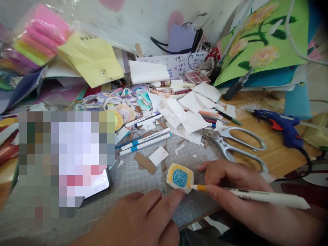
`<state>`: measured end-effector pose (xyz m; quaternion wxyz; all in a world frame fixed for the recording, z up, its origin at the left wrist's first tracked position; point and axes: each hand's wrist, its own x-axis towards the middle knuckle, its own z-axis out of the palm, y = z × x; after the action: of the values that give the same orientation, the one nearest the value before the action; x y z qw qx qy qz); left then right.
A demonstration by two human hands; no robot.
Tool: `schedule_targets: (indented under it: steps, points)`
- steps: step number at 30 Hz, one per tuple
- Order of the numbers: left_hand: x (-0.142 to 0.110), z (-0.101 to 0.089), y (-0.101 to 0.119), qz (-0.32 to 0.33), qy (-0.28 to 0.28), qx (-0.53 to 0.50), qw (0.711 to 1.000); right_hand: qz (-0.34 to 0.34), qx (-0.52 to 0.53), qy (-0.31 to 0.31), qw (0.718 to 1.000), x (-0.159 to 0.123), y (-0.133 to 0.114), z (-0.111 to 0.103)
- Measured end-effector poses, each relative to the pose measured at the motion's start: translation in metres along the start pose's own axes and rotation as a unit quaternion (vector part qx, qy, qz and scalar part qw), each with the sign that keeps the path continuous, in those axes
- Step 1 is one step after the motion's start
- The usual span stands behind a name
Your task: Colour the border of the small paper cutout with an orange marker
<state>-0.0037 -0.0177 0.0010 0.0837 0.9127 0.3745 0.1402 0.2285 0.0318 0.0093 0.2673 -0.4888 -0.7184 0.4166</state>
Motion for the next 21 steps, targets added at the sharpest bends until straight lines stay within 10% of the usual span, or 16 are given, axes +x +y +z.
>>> schedule_targets:
  steps: [21]
  points:
    - [0.0029,-0.0016,0.0003,0.012,0.0,0.013,1.0,0.007,-0.006,0.007,1.0,-0.0004,-0.002,-0.0019]
